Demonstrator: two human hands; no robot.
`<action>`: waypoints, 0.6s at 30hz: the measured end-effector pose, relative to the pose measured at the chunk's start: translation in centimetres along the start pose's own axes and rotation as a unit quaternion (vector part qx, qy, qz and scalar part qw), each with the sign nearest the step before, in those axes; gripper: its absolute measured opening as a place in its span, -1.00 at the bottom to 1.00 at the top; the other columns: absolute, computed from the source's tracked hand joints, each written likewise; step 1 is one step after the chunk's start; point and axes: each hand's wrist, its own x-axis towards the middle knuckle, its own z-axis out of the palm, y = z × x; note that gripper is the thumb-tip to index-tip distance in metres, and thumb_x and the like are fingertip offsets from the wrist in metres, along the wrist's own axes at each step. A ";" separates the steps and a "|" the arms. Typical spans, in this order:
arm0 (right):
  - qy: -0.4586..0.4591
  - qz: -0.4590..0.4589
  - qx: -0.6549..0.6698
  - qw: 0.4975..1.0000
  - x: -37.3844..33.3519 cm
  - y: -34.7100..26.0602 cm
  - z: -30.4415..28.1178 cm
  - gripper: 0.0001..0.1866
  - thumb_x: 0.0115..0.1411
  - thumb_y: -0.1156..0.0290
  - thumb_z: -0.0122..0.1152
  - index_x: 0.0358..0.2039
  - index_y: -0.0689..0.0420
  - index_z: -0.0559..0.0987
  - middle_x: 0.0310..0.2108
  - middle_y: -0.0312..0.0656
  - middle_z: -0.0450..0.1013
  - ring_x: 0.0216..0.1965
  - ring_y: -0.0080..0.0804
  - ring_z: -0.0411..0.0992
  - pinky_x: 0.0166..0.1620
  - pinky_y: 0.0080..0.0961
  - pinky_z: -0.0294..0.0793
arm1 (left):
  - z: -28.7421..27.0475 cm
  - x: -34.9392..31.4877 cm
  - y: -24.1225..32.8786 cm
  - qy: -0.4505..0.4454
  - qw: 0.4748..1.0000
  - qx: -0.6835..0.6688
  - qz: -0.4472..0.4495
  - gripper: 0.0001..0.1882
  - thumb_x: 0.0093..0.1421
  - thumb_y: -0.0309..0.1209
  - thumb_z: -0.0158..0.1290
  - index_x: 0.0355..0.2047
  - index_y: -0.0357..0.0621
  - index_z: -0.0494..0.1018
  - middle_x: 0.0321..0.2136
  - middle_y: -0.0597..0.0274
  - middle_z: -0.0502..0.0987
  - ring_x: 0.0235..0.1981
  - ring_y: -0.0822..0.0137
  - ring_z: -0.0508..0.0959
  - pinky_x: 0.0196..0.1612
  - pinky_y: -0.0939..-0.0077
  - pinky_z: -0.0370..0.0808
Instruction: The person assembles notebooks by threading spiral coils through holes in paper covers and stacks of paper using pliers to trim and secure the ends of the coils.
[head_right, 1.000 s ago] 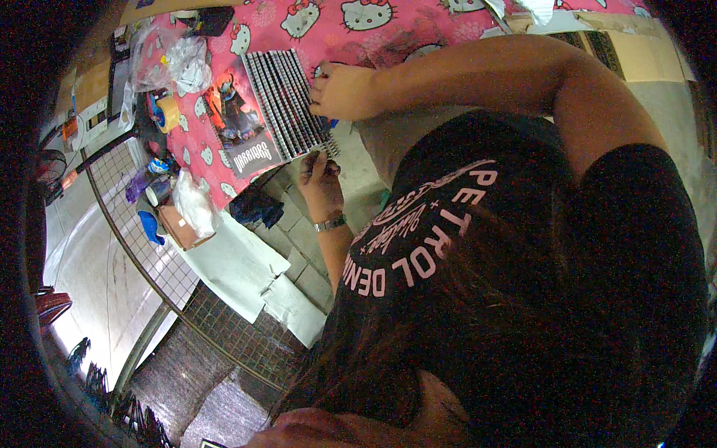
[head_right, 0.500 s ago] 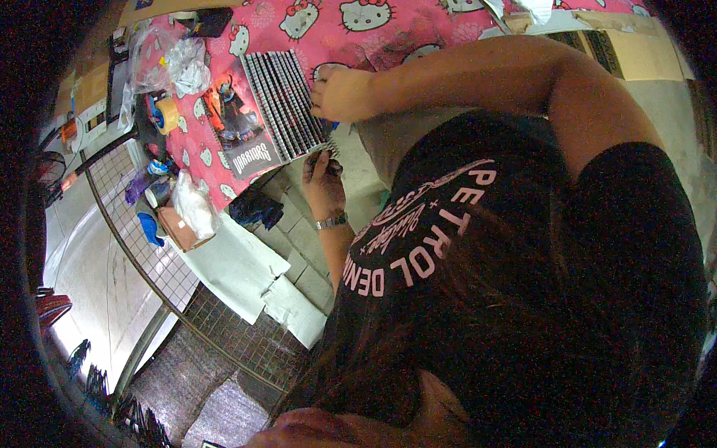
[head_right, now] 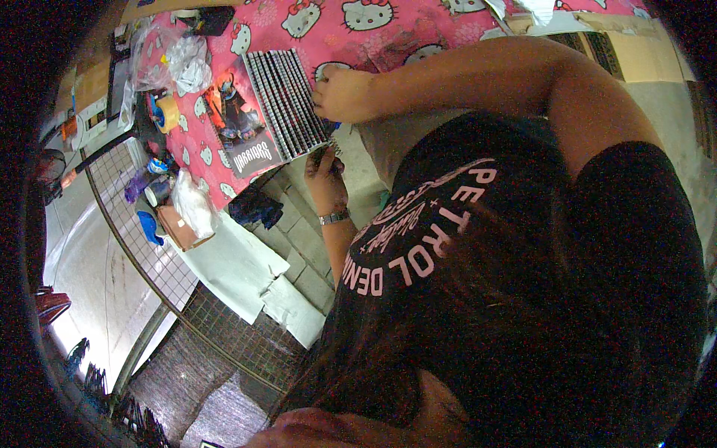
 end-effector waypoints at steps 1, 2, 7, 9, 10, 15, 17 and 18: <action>-0.012 -0.008 0.000 1.000 0.3 -0.1 0.1 -0.80 0.04 0.30 0.10 -0.41 0.09 0.62 -0.39 -0.17 0.54 -0.26 -0.26 0.50 -0.23 -0.28 0.45 | 0.2 0.0 0.2 0.002 1.000 -0.004 -0.003 -0.88 0.13 -0.52 0.12 -0.30 -0.26 0.48 -0.47 0.30 0.50 -0.59 0.50 0.34 -0.52 0.61 0.25; -0.024 -0.016 0.001 1.000 0.6 -0.1 0.2 -0.80 0.03 0.31 0.11 -0.42 0.10 0.63 -0.40 -0.16 0.54 -0.28 -0.24 0.51 -0.24 -0.26 0.46 | 0.3 0.0 0.3 0.000 1.000 -0.002 -0.005 -0.88 0.13 -0.52 0.12 -0.30 -0.26 0.48 -0.47 0.30 0.50 -0.59 0.50 0.34 -0.51 0.61 0.25; -0.171 0.049 0.115 0.977 0.8 0.1 0.7 -0.81 -0.03 0.36 0.12 -0.51 0.17 0.64 -0.47 -0.07 0.57 -0.41 -0.09 0.55 -0.35 -0.16 0.51 | -0.6 0.5 -0.2 -0.010 1.000 -0.008 -0.006 -0.89 0.10 -0.53 0.16 -0.36 -0.21 0.47 -0.52 0.30 0.51 -0.60 0.49 0.40 -0.54 0.61 0.27; -0.177 0.044 0.100 0.978 0.6 0.2 0.7 -0.80 0.00 0.34 0.10 -0.47 0.16 0.63 -0.40 -0.07 0.56 -0.36 -0.12 0.54 -0.29 -0.19 0.49 | -1.0 0.6 -0.7 0.003 0.999 -0.032 -0.009 -0.89 0.10 -0.54 0.15 -0.35 -0.22 0.46 -0.53 0.29 0.51 -0.60 0.47 0.41 -0.54 0.60 0.28; -0.186 0.027 0.069 0.980 0.5 0.3 0.7 -0.79 0.03 0.32 0.08 -0.41 0.13 0.62 -0.31 -0.09 0.55 -0.28 -0.18 0.53 -0.21 -0.24 0.46 | -1.1 0.7 -0.9 0.008 0.999 -0.044 -0.011 -0.89 0.10 -0.54 0.15 -0.34 -0.22 0.46 -0.53 0.29 0.51 -0.59 0.47 0.41 -0.53 0.60 0.28; -0.051 -0.024 -0.004 0.998 0.2 -0.1 -0.4 -0.77 0.07 0.30 0.06 -0.33 0.09 0.61 -0.22 -0.13 0.54 -0.20 -0.24 0.51 -0.14 -0.31 0.43 | -0.2 0.8 -0.9 -0.001 0.994 -0.099 -0.052 -0.87 0.09 -0.53 0.16 -0.34 -0.20 0.44 -0.52 0.28 0.51 -0.59 0.44 0.43 -0.52 0.59 0.30; -0.098 -0.026 -0.009 0.995 0.8 -0.5 -1.0 -0.76 0.06 0.30 0.08 -0.32 0.09 0.62 -0.24 -0.16 0.54 -0.19 -0.25 0.51 -0.14 -0.32 0.41 | 0.2 1.1 -0.9 -0.010 0.997 -0.067 -0.042 -0.86 0.09 -0.52 0.17 -0.35 -0.19 0.44 -0.52 0.28 0.51 -0.59 0.44 0.43 -0.52 0.58 0.30; -0.181 -0.008 0.020 0.983 1.4 -0.6 -1.6 -0.76 0.05 0.30 0.08 -0.32 0.09 0.62 -0.26 -0.18 0.54 -0.20 -0.26 0.51 -0.14 -0.32 0.41 | 0.2 1.2 -1.2 -0.012 0.998 -0.053 -0.034 -0.87 0.09 -0.52 0.18 -0.36 -0.18 0.44 -0.52 0.29 0.51 -0.59 0.44 0.43 -0.51 0.58 0.30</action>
